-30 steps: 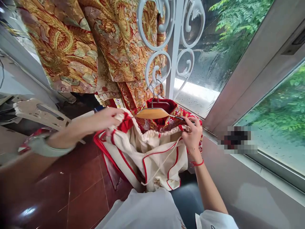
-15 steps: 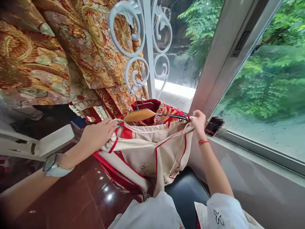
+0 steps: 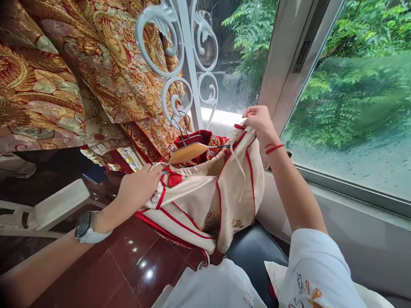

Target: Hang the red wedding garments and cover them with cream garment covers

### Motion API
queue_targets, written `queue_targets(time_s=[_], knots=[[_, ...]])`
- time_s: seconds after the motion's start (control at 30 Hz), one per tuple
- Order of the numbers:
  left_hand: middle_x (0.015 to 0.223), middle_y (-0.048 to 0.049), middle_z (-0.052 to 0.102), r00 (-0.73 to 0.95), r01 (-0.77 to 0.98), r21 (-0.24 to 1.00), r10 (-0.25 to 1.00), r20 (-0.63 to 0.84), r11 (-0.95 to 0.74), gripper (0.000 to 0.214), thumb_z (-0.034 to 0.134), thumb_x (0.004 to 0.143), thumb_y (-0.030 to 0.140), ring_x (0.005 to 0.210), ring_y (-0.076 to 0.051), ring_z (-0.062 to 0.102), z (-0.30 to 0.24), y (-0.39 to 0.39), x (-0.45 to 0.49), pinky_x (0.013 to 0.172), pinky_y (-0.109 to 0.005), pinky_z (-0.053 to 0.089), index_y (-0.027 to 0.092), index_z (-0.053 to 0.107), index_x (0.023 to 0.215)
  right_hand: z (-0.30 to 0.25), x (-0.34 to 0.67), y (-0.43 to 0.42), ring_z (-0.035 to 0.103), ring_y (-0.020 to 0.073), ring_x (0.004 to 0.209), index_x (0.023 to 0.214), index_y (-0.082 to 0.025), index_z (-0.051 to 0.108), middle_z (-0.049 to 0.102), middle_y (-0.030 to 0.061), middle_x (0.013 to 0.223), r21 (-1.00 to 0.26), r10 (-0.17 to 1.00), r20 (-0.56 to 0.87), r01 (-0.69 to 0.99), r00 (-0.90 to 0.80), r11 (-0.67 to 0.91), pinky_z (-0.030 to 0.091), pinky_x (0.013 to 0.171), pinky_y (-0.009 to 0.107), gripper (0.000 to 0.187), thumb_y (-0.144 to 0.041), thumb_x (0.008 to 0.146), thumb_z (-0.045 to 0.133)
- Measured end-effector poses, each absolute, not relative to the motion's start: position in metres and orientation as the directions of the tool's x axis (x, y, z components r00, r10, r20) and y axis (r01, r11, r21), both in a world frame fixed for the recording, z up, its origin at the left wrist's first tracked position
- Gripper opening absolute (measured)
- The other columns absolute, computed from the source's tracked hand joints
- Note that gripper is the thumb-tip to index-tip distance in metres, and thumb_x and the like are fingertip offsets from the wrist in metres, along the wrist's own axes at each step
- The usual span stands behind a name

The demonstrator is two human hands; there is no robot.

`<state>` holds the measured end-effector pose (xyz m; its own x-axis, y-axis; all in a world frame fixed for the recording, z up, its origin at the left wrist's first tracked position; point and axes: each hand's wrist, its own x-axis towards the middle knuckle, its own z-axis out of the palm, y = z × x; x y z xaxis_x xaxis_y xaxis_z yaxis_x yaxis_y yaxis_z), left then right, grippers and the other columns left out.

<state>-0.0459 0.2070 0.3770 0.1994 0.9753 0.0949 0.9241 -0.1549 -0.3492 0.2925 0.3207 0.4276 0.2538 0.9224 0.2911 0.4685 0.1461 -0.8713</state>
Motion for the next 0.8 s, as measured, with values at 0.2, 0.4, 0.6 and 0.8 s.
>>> queue_targets(time_s=[0.2,0.4,0.6,0.8], knots=[[0.102,-0.0186,0.065,0.112,0.952,-0.297,0.985,0.131,-0.069,0.044,0.023,0.1,0.019,0.078,-0.031,0.073,0.374,0.201,-0.036,0.06,-0.034,0.052,0.013,0.062,0.118,0.375,0.245,0.248,0.052,0.015,0.072,0.075,-0.019,0.06,0.056,0.0008,0.08,-0.548,0.795,0.597,0.672,-0.103,0.498,0.041,0.066,0.027,0.026,-0.001,0.062,0.047],[0.113,-0.0148,0.065,0.066,0.986,0.144,0.989,0.131,-0.085,0.041,0.046,0.09,0.021,0.084,-0.025,0.071,0.376,0.218,-0.055,0.073,-0.034,0.056,0.015,0.062,0.128,0.321,0.221,0.242,0.053,0.019,0.079,0.081,-0.02,0.059,0.056,0.004,0.087,-0.505,0.734,0.677,0.765,0.064,0.4,0.042,0.072,0.031,0.028,-0.003,0.064,0.045],[0.121,-0.0101,0.065,-0.085,0.657,0.754,0.993,0.084,-0.007,0.051,0.044,0.083,0.015,0.055,-0.009,0.059,0.39,0.22,-0.064,0.053,-0.025,0.055,0.015,0.064,0.13,0.355,0.201,0.266,0.051,0.0155,0.071,0.071,-0.021,0.052,0.056,-0.0007,0.072,-0.711,0.693,0.661,0.535,0.288,0.456,0.041,0.073,0.029,0.02,-0.007,0.061,0.042],[0.123,-0.0089,0.062,-0.243,0.692,0.664,0.775,0.583,-0.282,0.049,0.04,0.086,0.009,0.103,-0.021,0.066,0.39,0.206,-0.013,0.09,-0.036,0.059,0.019,0.06,0.129,0.355,0.169,0.25,0.049,0.0148,0.067,0.071,-0.022,0.049,0.053,-0.0016,0.069,-0.702,0.671,0.689,0.483,0.274,0.523,0.037,0.064,0.027,0.02,-0.006,0.062,0.04]])
